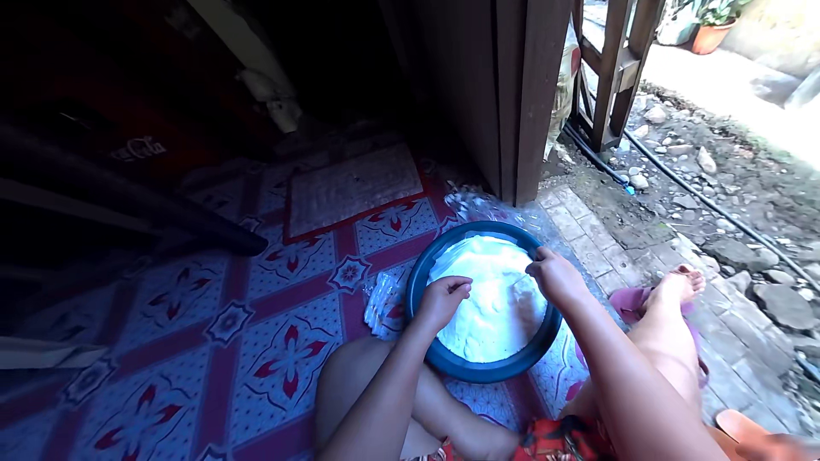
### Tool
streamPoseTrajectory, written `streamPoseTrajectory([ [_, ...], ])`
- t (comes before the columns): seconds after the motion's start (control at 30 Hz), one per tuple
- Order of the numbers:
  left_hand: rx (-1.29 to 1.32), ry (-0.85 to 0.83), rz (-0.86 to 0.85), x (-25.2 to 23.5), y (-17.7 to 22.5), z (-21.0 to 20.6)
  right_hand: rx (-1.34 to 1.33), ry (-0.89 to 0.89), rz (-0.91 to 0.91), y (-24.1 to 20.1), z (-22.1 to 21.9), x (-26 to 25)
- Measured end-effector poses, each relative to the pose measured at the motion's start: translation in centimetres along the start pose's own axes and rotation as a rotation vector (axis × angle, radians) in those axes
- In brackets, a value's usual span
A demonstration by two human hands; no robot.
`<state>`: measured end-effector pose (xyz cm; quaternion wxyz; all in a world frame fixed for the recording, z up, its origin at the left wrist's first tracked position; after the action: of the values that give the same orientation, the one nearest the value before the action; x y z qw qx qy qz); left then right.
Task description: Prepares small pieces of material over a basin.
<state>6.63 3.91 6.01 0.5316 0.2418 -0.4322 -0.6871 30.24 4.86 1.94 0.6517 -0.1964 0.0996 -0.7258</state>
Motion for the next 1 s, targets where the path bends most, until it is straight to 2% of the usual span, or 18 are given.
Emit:
streamPoseTrajectory([
  [0.37,0.014,0.009,0.031,-0.1,-0.5,-0.3,0.033,-0.152,-0.128,0.3,-2.9,-1.2],
  [0.57,0.011,0.022,0.045,0.3,-0.9,0.2,0.027,-0.012,-0.118,0.4,-1.8,-1.2],
  [0.73,0.001,-0.012,0.067,0.3,-0.6,-0.1,-0.013,-0.104,-0.147,-1.3,-2.4,-0.3],
  [0.83,-0.009,-0.022,0.078,0.3,-0.5,-0.2,-0.032,-0.11,-0.215,-0.3,-3.5,-0.8],
  [1.0,-0.047,-0.048,0.103,0.1,0.3,-0.2,-0.09,-0.057,-0.254,1.3,-3.0,-1.3],
])
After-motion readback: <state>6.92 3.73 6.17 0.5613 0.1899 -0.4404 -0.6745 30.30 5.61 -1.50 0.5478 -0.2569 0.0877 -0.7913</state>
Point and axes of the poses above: each hand's wrist, its own x-axis away from the middle knuckle, its own z-axis out of the back of the hand, y = z × x, the point moved 4 cm from there along -x, towards the middle knuckle, and after that the axes turned 14 degrees about -z, right-handed, at the moved point
